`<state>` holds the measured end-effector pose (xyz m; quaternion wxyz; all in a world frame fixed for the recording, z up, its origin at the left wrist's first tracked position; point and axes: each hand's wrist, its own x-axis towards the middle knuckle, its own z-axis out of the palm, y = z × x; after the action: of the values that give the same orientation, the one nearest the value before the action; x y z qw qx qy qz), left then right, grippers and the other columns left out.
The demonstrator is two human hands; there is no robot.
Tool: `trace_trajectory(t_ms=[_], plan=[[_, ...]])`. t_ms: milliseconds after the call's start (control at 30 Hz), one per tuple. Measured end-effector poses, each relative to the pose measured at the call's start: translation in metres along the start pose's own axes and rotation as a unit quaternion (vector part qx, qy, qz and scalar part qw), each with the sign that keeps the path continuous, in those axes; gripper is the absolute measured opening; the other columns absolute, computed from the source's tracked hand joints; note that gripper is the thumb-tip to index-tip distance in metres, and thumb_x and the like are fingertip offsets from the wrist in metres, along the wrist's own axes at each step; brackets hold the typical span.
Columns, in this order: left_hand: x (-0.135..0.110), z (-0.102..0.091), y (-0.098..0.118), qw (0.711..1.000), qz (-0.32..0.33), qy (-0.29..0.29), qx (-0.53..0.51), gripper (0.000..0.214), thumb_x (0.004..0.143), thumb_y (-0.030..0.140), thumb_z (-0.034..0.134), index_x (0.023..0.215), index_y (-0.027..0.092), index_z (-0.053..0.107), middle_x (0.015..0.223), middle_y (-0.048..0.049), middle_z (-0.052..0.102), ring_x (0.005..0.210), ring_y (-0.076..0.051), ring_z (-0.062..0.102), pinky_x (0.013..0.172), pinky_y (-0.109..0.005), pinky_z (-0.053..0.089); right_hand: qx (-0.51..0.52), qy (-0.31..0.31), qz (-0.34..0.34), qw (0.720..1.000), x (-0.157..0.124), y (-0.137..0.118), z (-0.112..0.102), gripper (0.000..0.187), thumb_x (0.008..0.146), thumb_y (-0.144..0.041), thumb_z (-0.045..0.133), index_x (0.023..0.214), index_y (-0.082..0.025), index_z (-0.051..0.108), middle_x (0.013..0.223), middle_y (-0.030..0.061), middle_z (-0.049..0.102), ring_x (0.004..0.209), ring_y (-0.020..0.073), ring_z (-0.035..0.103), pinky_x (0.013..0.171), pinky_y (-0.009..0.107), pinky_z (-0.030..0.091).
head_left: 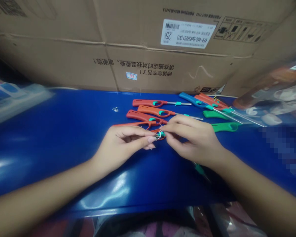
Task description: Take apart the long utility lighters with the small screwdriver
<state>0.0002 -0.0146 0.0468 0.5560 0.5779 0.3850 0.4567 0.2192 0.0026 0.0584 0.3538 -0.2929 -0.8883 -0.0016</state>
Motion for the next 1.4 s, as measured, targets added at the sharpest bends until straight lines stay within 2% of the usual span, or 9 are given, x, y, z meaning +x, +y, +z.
trace_trajectory(t_ms=[333,567,900,1033,1100,1167,1300,1333,1400], plan=[[0.001,-0.003,-0.003,0.998,-0.028,-0.004,-0.048,0.018,0.081,0.006,0.077,0.090,0.021,0.082,0.079,0.0007,0.080,0.068,-0.010,0.077,0.068,-0.011,0.063,0.074,0.024,0.042,0.996,0.002,0.001,-0.001,0.017,0.087,-0.005,0.060,0.093,-0.014,0.072,0.084,0.0043,0.070,0.069,0.0096,0.063,0.058,0.020,0.050],[0.002,-0.003,-0.004,0.999,-0.028,0.006,-0.045,0.017,0.080,0.008,0.078,0.088,0.022,0.082,0.079,0.0004,0.080,0.068,-0.011,0.077,0.069,-0.013,0.064,-0.010,0.004,-0.002,1.000,-0.001,0.003,-0.001,0.017,0.089,-0.006,0.059,0.094,-0.016,0.072,0.090,0.0048,0.072,0.082,0.0117,0.068,0.073,0.022,0.053],[0.000,-0.002,-0.001,1.000,-0.021,0.009,-0.003,0.014,0.079,0.012,0.080,0.087,0.023,0.082,0.081,0.0009,0.080,0.069,-0.011,0.077,0.071,-0.012,0.063,-0.042,-0.036,-0.022,0.998,-0.003,-0.001,-0.003,0.016,0.095,-0.012,0.056,0.098,-0.015,0.071,0.096,0.0067,0.071,0.085,0.0135,0.067,0.076,0.024,0.053],[-0.001,-0.001,0.001,1.000,-0.012,0.019,0.005,0.012,0.079,0.010,0.080,0.085,0.020,0.082,0.080,-0.0001,0.080,0.069,-0.011,0.077,0.070,-0.012,0.063,0.036,-0.010,0.017,0.999,0.001,-0.001,-0.003,0.016,0.092,-0.010,0.057,0.096,-0.017,0.071,0.091,0.0048,0.071,0.077,0.0116,0.065,0.067,0.023,0.052],[0.000,0.000,0.002,1.000,-0.007,0.023,0.009,0.011,0.079,0.010,0.079,0.084,0.019,0.082,0.079,-0.0007,0.080,0.068,-0.011,0.076,0.070,-0.013,0.063,0.094,-0.012,0.050,0.994,0.002,-0.002,-0.002,0.016,0.091,-0.011,0.058,0.098,-0.016,0.072,0.087,0.0040,0.070,0.066,0.0099,0.061,0.057,0.023,0.049],[0.000,-0.001,0.002,1.000,-0.003,0.024,0.012,0.011,0.078,0.009,0.079,0.084,0.018,0.082,0.078,-0.0012,0.080,0.068,-0.012,0.076,0.069,-0.014,0.064,0.143,-0.025,0.087,0.986,0.004,-0.003,-0.003,0.017,0.091,-0.015,0.060,0.102,-0.016,0.072,0.087,0.0040,0.069,0.062,0.0097,0.058,0.055,0.024,0.048],[-0.001,-0.002,0.001,1.000,0.012,0.013,0.010,0.012,0.078,0.008,0.079,0.084,0.019,0.082,0.079,-0.0011,0.080,0.068,-0.012,0.076,0.069,-0.017,0.064,0.224,-0.079,0.163,0.958,0.007,-0.005,-0.004,0.018,0.091,-0.025,0.066,0.107,-0.019,0.072,0.103,0.0048,0.073,0.095,0.0161,0.066,0.087,0.032,0.053],[-0.001,-0.003,0.001,1.000,0.017,0.007,0.011,0.013,0.079,0.008,0.079,0.084,0.019,0.082,0.078,-0.0009,0.080,0.068,-0.012,0.076,0.069,-0.017,0.064,0.254,-0.100,0.186,0.944,0.007,-0.005,-0.004,0.016,0.091,-0.027,0.066,0.105,-0.020,0.072,0.104,0.0041,0.073,0.099,0.0166,0.066,0.091,0.033,0.052],[-0.001,-0.004,0.001,1.000,0.027,-0.003,0.015,0.013,0.080,0.008,0.078,0.084,0.020,0.082,0.079,-0.0006,0.079,0.070,-0.012,0.076,0.070,-0.017,0.064,0.326,-0.141,0.235,0.905,0.009,-0.004,-0.004,0.015,0.092,-0.033,0.067,0.098,-0.019,0.071,0.098,0.0030,0.074,0.093,0.0160,0.068,0.087,0.032,0.054]])
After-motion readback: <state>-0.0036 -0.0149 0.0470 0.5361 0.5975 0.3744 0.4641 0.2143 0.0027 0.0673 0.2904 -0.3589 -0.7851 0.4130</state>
